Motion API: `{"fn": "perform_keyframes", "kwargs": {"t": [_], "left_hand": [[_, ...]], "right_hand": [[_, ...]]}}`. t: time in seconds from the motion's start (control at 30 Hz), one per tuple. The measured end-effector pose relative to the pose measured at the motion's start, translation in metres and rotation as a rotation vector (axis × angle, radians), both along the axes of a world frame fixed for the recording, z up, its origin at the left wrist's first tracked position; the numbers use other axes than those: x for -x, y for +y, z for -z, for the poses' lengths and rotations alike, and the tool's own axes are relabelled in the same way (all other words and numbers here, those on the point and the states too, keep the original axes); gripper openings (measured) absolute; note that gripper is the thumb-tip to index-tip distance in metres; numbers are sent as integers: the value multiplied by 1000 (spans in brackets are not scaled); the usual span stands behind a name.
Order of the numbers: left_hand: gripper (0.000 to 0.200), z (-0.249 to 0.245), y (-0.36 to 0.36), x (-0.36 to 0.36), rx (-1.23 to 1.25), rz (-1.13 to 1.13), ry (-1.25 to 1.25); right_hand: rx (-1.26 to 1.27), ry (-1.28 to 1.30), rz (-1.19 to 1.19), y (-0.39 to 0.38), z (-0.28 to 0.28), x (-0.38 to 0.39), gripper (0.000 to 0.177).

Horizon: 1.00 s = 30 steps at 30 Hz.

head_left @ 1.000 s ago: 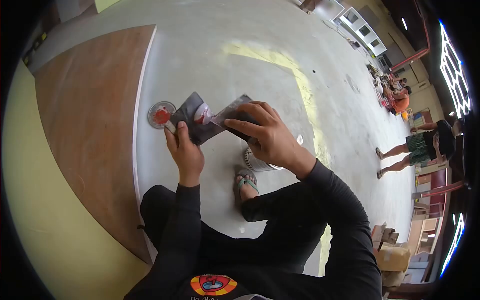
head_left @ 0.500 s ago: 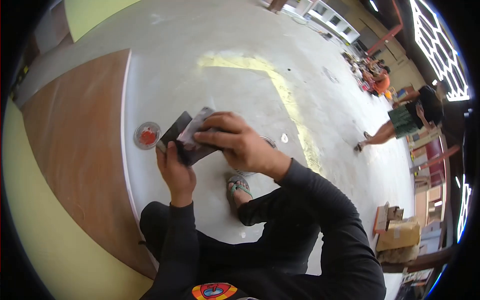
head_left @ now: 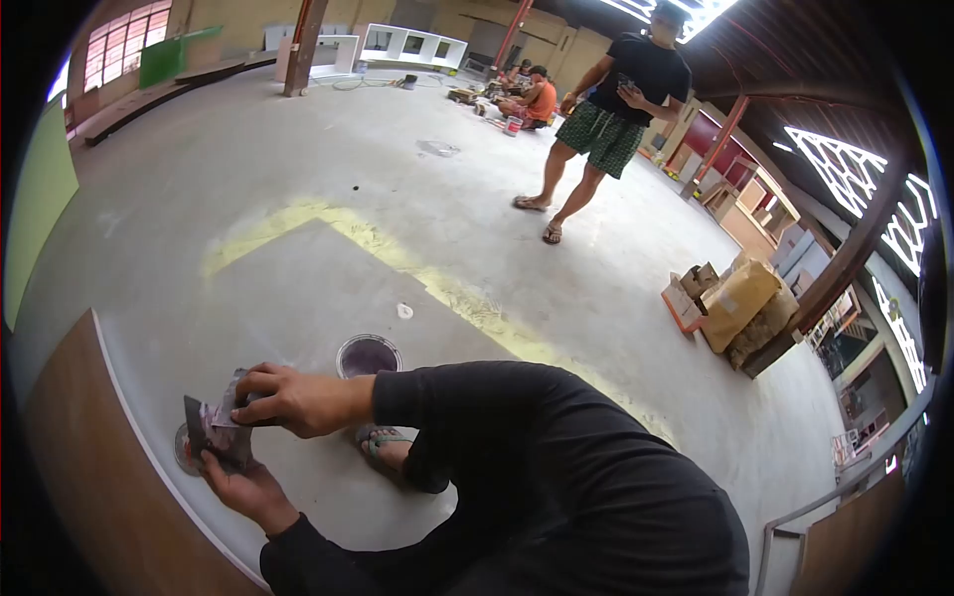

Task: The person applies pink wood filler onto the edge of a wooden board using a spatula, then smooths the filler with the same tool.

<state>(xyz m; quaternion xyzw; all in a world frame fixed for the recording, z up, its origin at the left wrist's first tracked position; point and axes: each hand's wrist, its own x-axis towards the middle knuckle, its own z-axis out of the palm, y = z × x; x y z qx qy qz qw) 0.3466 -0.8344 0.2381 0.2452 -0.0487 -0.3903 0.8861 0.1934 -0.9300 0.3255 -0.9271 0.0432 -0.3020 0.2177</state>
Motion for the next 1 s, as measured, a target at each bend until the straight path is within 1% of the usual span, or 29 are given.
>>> {"fn": "perform_keyframes", "kwargs": {"t": [0.03, 0.1, 0.13, 0.17, 0.2, 0.23, 0.27, 0.3, 0.37, 0.4, 0.43, 0.5, 0.53, 0.6, 0.63, 0.7, 0.73, 0.8, 0.83, 0.9, 0.93, 1.0], "left_hand": [[45, -8, 1, 5, -9, -50, 17], [45, -14, 7, 0, 40, -27, 64], [44, -18, 8, -6, 141, -62, 162], [43, -22, 15, -9, 141, -100, 107], [43, -24, 19, -16, 137, -139, 23], [43, -24, 24, -23, 133, -183, -58], [44, -24, 27, -27, 82, -229, -73], [44, -22, 28, -31, 89, -239, -72], [45, -15, 28, -40, 27, -259, -67], [45, -13, 27, -41, 28, -263, -67], [45, -11, 25, -43, 27, -267, -75], [45, -11, 24, -42, 28, -279, -80], [46, -14, 22, -38, 8, -294, -57], [46, -19, 20, -34, -19, -319, -39], [46, -19, 19, -33, -20, -327, -37], [45, -18, 18, -32, -45, -334, -56], [44, -15, 17, -33, -35, -328, -66], [45, -15, 15, -31, -40, -341, -81], [45, -15, 14, -30, -44, -347, -99], [46, -16, 12, -30, -65, -365, -85], [46, -18, 10, -30, -85, -385, -76], [49, -21, 10, -28, -111, -391, -77]], "right_hand": [[-12, -2, -12, 0, 0, 2, 38], [-48, 14, -9, -2, -3, 6, 39], [-30, 186, 6, -1, -4, 9, 41], [-16, 356, 18, -1, -6, 11, 43], [-22, 347, 21, -6, 0, 8, 43], [-72, 232, 25, -15, 6, 3, 46], [-112, 124, 21, -26, 11, 0, 49], [-198, 35, 89, -30, 3, -4, 48], [-354, -26, 164, -38, -12, -9, 40], [-518, -27, 182, -41, -19, -12, 35], [-750, -37, 159, -40, -27, -14, 35], [-1043, -157, 126, -42, -32, -23, 35], [-1044, -150, 120, -43, -32, -27, 35], [-1390, -243, 41, -42, -35, -34, 34], [-1392, -235, 37, -40, -36, -36, 34], [-1556, -297, 13, -37, -38, -40, 34], [-1557, -289, 10, -39, -34, -42, 34], [-1476, -321, -100, -41, -27, -46, 37], [-1476, -318, -99, -42, -25, -47, 37], [-1566, -313, -67, -43, -28, -47, 40], [-1560, -309, -70, -41, -33, -45, 40], [-1683, -372, -145, -35, -38, -37, 40]]}}
